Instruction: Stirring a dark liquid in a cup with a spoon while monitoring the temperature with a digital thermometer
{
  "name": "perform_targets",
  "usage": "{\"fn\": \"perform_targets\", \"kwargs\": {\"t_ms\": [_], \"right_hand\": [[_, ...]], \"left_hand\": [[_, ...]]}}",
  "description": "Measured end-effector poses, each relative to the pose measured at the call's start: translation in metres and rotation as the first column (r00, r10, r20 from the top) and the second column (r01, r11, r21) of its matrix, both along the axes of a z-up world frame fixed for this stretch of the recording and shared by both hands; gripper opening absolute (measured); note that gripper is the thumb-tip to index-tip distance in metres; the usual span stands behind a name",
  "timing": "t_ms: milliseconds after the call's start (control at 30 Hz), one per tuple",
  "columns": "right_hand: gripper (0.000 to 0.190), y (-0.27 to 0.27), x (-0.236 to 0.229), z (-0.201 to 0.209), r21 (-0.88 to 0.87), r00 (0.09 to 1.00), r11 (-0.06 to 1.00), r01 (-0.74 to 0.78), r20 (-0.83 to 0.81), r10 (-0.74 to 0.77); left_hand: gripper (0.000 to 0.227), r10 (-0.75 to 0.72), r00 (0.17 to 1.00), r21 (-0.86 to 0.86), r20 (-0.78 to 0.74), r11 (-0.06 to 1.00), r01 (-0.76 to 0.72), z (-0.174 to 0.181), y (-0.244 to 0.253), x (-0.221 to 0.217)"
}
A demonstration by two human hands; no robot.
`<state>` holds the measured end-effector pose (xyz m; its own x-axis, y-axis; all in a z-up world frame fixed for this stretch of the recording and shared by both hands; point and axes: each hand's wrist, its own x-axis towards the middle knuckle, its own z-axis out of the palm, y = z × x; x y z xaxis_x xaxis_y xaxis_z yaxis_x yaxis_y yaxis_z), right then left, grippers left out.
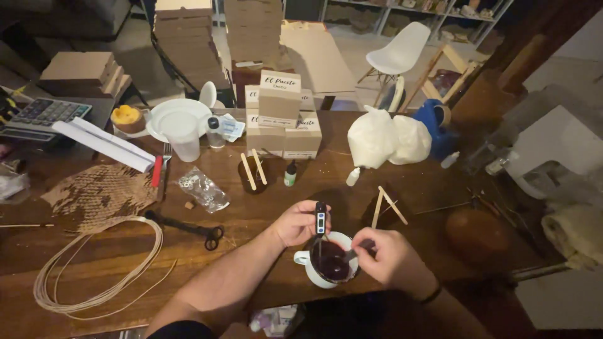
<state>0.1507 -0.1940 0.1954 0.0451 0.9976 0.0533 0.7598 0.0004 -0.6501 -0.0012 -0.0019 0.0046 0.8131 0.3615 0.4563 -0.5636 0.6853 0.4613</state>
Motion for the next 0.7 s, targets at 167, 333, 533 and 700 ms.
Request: {"fn": "perform_targets", "kwargs": {"t_ms": [167, 333, 533, 700], "right_hand": [[0.008, 0.004, -0.002, -0.003, -0.025, 0.996, 0.998, 0.052, 0.068, -0.051], [0.008, 0.001, -0.009, 0.000, -0.065, 0.998, 0.996, -0.057, 0.017, 0.058], [0.008, -0.002, -0.005, -0.002, -0.033, 0.990, 0.999, 0.040, 0.136, -0.036], [0.010, 0.004, -0.002, -0.024, 0.064, 0.996, 0.996, -0.070, 0.059, 0.066]], "left_hand": [[0.044, 0.012, 1.000, -0.008, -0.024, 1.000, -0.012, -0.004, -0.001, 0.000], [0.039, -0.025, 1.000, 0.005, -0.005, 1.000, 0.025, 0.007, -0.002, -0.003], [0.041, -0.031, 0.999, 0.008, 0.013, 0.999, 0.031, -0.001, -0.001, -0.003], [0.053, 0.208, 0.946, -0.085, -0.249, 0.968, -0.236, -0.064, 0.009, 0.015]]}}
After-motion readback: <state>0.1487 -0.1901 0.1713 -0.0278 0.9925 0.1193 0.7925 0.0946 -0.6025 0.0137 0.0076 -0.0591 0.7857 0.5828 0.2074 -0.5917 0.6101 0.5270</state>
